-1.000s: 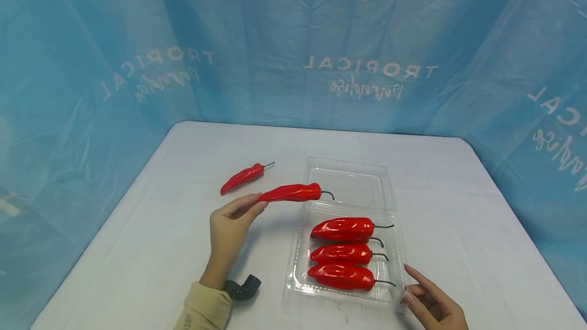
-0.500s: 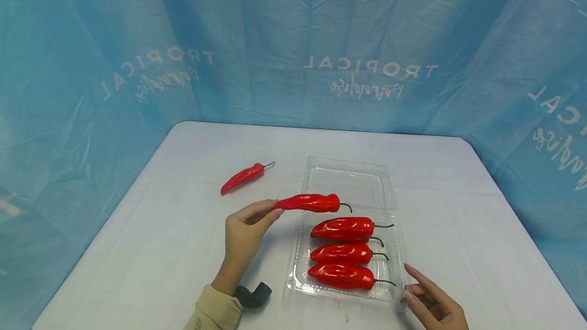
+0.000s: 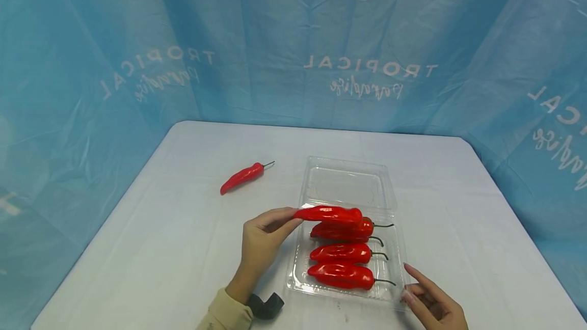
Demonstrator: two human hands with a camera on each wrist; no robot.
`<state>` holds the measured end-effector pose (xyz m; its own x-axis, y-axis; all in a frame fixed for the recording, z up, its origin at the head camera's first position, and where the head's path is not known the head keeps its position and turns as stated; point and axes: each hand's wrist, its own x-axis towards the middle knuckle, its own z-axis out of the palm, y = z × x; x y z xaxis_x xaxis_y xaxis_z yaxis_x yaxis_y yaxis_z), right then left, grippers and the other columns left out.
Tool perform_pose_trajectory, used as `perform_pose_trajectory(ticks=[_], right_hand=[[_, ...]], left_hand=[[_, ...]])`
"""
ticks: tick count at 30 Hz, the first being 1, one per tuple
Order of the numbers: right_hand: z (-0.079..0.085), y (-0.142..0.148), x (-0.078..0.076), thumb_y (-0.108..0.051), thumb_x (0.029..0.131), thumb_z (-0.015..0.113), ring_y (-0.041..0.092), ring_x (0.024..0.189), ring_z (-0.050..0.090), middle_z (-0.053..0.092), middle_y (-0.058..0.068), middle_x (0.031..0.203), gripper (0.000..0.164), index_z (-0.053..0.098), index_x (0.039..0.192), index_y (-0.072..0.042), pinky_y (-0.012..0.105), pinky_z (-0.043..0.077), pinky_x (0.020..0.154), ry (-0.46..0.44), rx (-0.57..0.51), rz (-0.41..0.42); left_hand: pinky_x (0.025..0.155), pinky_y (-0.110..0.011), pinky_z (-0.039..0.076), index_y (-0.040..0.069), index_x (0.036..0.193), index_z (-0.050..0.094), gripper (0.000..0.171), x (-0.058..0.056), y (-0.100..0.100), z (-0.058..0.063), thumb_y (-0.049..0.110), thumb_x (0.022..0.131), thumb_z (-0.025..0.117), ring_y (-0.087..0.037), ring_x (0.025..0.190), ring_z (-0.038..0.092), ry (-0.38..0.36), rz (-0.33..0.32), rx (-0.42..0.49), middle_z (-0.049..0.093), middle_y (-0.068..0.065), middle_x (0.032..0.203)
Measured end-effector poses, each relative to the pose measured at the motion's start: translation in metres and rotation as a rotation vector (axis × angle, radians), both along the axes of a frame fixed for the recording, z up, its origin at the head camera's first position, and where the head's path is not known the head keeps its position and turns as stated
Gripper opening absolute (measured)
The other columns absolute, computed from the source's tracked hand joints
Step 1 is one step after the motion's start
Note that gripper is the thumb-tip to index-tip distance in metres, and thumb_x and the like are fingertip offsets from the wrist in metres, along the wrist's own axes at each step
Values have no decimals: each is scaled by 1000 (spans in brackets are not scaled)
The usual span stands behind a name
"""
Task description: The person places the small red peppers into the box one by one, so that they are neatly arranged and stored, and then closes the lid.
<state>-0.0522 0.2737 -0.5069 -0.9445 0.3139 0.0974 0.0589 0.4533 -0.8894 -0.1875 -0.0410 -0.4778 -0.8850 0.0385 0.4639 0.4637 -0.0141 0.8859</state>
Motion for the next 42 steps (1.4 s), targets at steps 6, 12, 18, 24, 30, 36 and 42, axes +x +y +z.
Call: perform_pose_trajectory(ticks=[6, 12, 18, 24, 30, 36, 42], right_hand=[[0, 0, 0, -9, 97, 71, 18, 69, 66, 71, 5, 87, 43, 61, 138, 0, 26, 58, 63, 5, 2, 2], [1, 0, 0, -11, 97, 71, 18, 69, 66, 71, 5, 87, 44, 61, 138, -1, 26, 58, 64, -9, 1, 0], [0, 0, 0, -11, 98, 70, 18, 69, 66, 71, 5, 87, 44, 60, 139, 0, 26, 58, 64, -16, -1, -3], [-1, 0, 1, -10, 98, 70, 18, 69, 67, 71, 4, 87, 43, 60, 139, 0, 26, 58, 64, -3, 3, -1], [0, 1, 0, -9, 98, 69, 18, 69, 66, 71, 4, 87, 43, 60, 139, 0, 26, 58, 65, -9, 5, -2], [0, 0, 0, -8, 98, 69, 18, 68, 66, 72, 5, 87, 42, 60, 138, 1, 26, 58, 63, 10, 14, -2], [-1, 1, 1, -8, 97, 70, 17, 67, 66, 72, 4, 87, 42, 61, 137, 2, 26, 57, 62, 21, 21, -1]], left_hand=[[86, -36, 60, 13, 111, 79, 23, 3, 8, -1, 10, 88, 81, -22, 99, 74, 37, -40, -1, 77, -1, 110], [87, -37, 59, 9, 113, 78, 25, 6, 14, -2, 9, 89, 81, -22, 100, 74, 47, -72, -6, 77, -3, 111], [86, -36, 60, 6, 113, 78, 25, 9, 19, -4, 7, 89, 80, -22, 100, 75, 60, -104, -21, 76, -5, 112], [84, -34, 60, 9, 111, 79, 23, 13, 21, -3, 12, 88, 82, -18, 100, 75, 73, -89, -76, 76, 0, 112], [84, -32, 60, 10, 112, 79, 25, 13, 23, -4, 13, 87, 82, -17, 100, 74, 78, -84, -123, 76, 2, 112], [81, -30, 61, 9, 112, 79, 29, 14, 21, -3, 3, 85, 82, -15, 98, 74, 92, -117, -190, 76, 1, 112], [82, -27, 59, 12, 115, 78, 31, 15, 19, -2, 7, 85, 84, -12, 100, 74, 143, -108, -281, 76, 4, 114]])
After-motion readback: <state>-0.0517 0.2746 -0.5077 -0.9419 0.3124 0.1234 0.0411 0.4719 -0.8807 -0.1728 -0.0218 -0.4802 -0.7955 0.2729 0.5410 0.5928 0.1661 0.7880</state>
